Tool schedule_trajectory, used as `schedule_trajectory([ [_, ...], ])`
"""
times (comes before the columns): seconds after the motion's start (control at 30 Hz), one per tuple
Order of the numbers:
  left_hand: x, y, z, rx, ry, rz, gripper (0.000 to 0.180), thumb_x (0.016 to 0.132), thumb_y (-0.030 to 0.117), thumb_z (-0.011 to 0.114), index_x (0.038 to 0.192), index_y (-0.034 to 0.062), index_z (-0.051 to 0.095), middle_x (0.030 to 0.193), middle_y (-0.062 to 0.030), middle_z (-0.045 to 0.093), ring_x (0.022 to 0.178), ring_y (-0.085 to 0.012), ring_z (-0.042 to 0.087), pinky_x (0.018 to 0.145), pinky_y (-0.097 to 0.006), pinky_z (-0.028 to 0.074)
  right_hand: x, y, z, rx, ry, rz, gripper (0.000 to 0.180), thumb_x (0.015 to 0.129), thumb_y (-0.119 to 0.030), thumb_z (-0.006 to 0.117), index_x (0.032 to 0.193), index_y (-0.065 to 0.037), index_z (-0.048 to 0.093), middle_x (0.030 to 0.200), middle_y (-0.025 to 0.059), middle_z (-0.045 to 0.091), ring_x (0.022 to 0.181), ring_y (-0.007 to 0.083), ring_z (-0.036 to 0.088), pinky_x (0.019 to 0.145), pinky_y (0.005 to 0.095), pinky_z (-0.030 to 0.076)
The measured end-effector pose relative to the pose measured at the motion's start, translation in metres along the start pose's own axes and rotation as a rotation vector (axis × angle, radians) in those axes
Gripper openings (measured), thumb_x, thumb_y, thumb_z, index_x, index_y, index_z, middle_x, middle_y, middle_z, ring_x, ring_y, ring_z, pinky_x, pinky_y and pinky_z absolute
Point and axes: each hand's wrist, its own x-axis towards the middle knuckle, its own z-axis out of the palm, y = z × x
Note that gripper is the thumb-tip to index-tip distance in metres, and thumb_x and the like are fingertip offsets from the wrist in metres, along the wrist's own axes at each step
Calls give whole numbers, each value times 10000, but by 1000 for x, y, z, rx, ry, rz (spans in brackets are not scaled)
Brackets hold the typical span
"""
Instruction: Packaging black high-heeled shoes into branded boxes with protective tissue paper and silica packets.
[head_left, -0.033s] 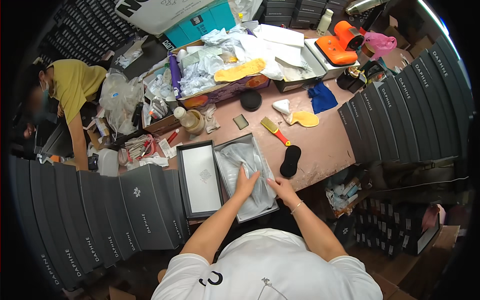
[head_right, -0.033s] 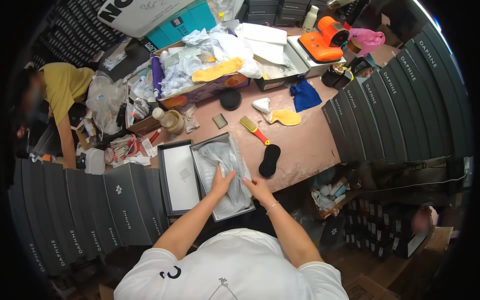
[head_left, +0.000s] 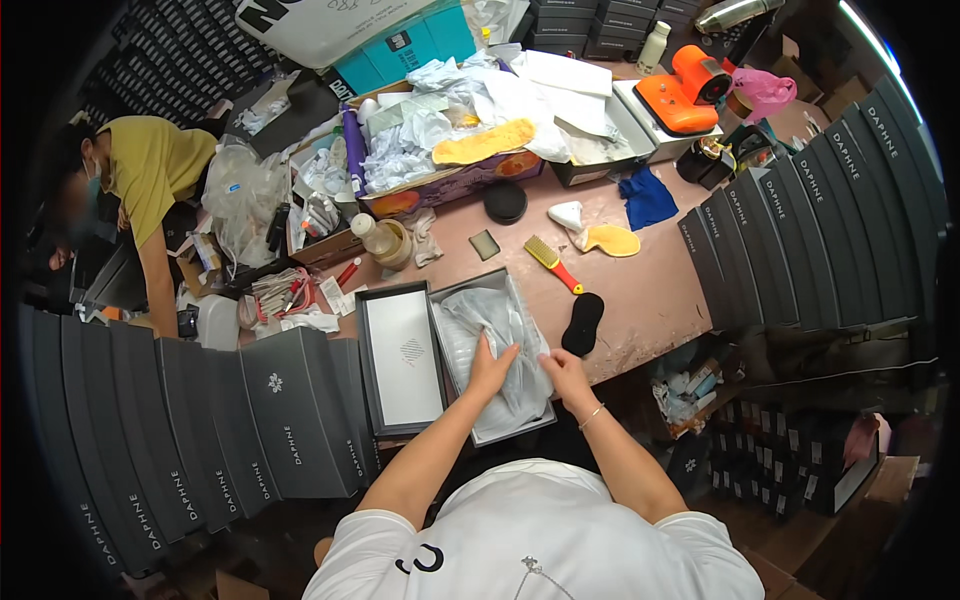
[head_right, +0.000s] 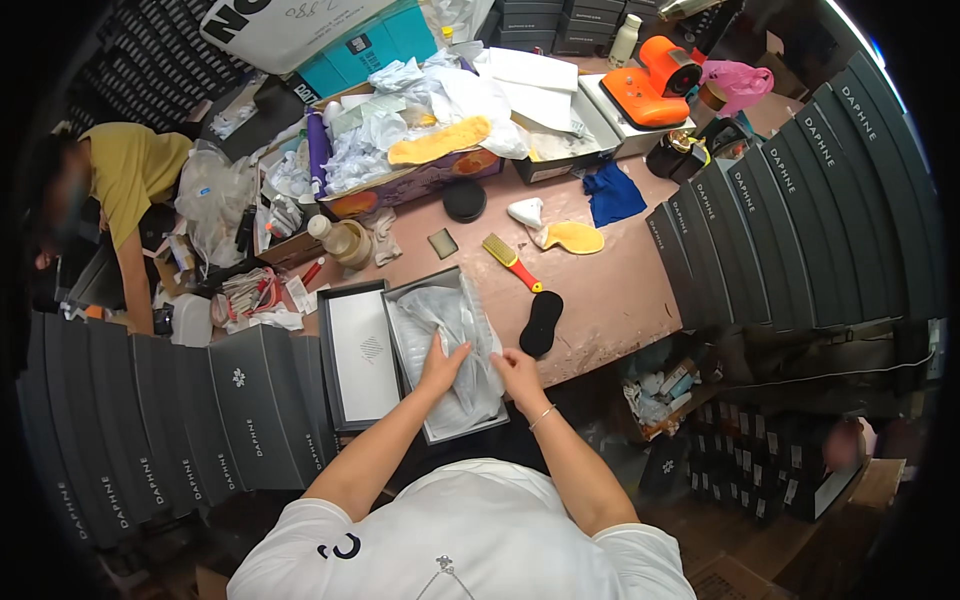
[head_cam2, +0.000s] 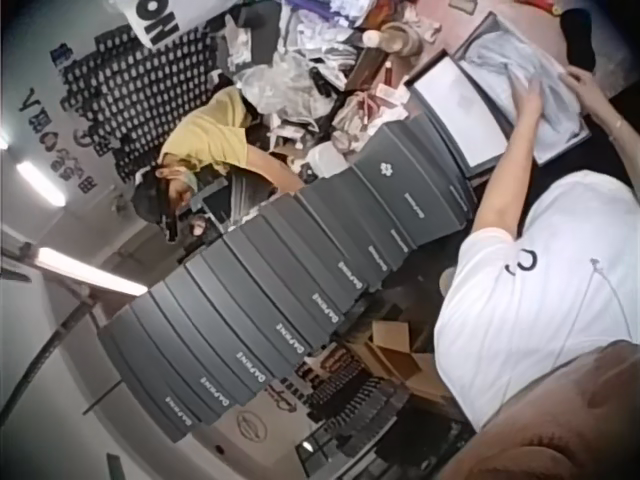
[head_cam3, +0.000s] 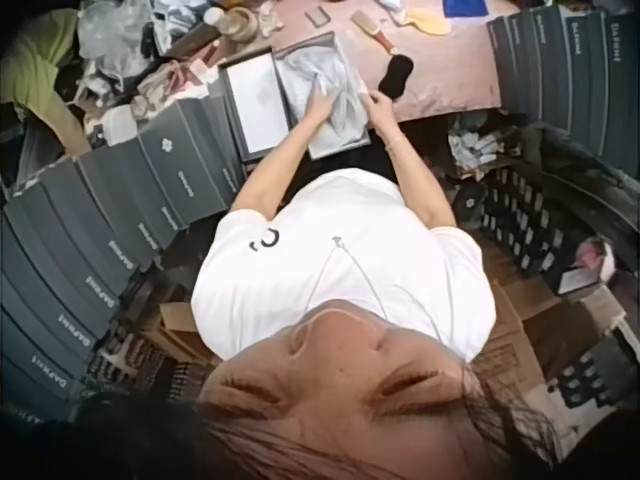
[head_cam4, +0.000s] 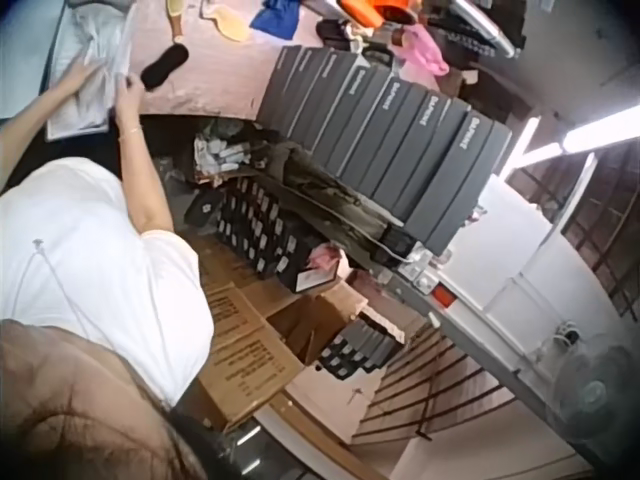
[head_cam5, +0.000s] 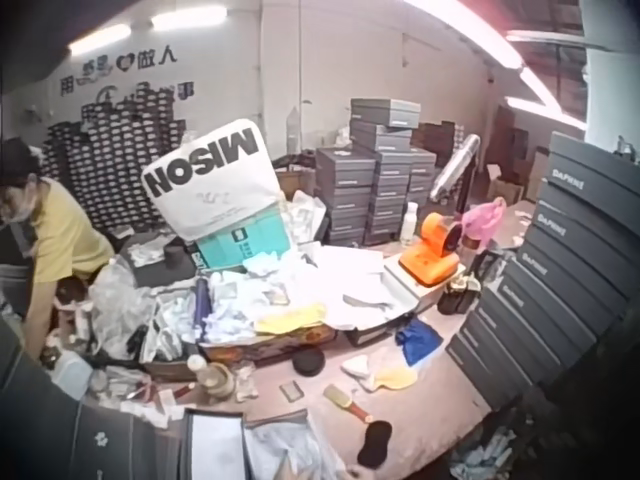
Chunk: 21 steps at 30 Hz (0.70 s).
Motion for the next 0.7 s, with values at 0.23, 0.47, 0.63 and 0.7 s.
schedule_trajectory([
  [0.23, -2, -27, 20, 208, 307, 6, 858, 749, 283, 705, 1391, -85, 271, 1331, -293, 434, 1247, -389, 437, 1039, -376, 354, -48, -10, 10, -448, 80, -624, 118, 918, -91, 562, 993, -5, 592, 884, 35, 562, 798, 128, 552, 693, 263, 445],
  [0.47, -18, -14, -3, 359, 173, 120, 949, 713, 306, 747, 1416, -73, 234, 1341, -279, 438, 1257, -381, 437, 1055, -379, 346, 6, 17, -4, 411, -23, 239, 268, 892, -241, 649, 1042, -27, 593, 904, 59, 622, 850, 134, 573, 719, 307, 453],
  [0.63, -18, 1, -22, -275, -29, -21, 967, 690, 249, 754, 1432, -53, 212, 1375, -282, 388, 1271, -397, 412, 1065, -398, 330, -44, -11, 13, -305, 115, -477, 114, 872, -134, 635, 935, -40, 624, 872, 86, 638, 840, 217, 622, 709, 322, 482],
  [0.7, -7, -43, -9, -204, 15, 141, 960, 688, 220, 749, 1433, -54, 208, 1379, -287, 379, 1273, -402, 405, 1064, -391, 330, -74, -56, 12, -665, -17, -948, 139, 854, -120, 643, 955, -27, 621, 936, 108, 636, 916, 274, 617, 770, 343, 486],
])
